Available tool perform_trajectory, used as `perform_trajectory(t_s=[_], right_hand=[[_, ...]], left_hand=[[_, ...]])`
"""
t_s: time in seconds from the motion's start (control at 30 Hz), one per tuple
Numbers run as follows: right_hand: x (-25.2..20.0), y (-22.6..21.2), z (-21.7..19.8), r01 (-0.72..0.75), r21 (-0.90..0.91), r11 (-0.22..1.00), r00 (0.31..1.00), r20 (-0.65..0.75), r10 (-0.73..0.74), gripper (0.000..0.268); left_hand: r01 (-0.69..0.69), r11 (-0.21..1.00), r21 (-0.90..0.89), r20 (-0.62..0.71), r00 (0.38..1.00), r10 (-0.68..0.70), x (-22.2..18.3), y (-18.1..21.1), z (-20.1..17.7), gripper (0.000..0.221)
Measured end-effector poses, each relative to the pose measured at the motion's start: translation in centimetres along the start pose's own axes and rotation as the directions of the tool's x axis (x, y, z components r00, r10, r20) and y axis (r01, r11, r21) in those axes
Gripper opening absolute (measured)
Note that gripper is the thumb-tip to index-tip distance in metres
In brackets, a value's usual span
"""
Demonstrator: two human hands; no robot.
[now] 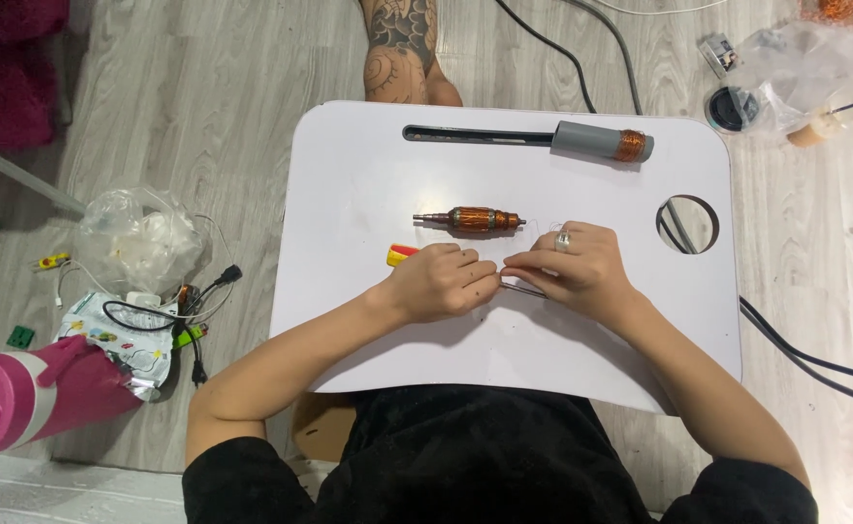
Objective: A person is sitting on the floor, using a screwdriver and their hands to inspect and repair the copper windings on a small motor armature.
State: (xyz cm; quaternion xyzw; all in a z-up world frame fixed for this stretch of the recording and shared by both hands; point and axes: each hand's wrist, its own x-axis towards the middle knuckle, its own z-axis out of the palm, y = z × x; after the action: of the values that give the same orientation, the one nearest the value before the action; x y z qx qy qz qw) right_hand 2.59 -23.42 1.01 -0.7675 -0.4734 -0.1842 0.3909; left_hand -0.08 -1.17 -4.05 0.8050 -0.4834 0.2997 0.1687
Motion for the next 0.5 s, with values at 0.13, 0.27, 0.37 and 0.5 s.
perform_trajectory(t_s=[0.13, 0.27, 0.37, 0.5], right_hand=[[-0.7, 1.0, 0.9, -0.19, 0.239, 0.952, 0.981, -0.001, 0.196, 0.005], [-1.7, 1.8, 1.8, -0.457, 0.445, 0.77, 0.887, 0.167, 0.43, 0.003], [-2.1, 2.1, 2.4, -0.547, 0.55, 0.631, 0.831, 0.267, 0.488, 0.003], [-1.5, 0.6, 2.2, -0.443, 0.441, 0.78, 0.893, 0.144, 0.426, 0.003]], left_hand=[[-0.002, 1.0, -0.004, -0.066, 0.998, 0.002, 0.7, -0.1, -1.1, 0.015], [0.014, 1.0, -0.025, -0.098, 0.995, -0.017, 1.1, -0.1, -1.8, 0.014], [0.046, 0.999, -0.004, -0.132, 0.99, -0.046, 1.5, -0.1, -2.2, 0.014], [0.246, 0.969, 0.019, -0.16, 0.957, -0.24, 1.8, -0.2, -2.9, 0.004]])
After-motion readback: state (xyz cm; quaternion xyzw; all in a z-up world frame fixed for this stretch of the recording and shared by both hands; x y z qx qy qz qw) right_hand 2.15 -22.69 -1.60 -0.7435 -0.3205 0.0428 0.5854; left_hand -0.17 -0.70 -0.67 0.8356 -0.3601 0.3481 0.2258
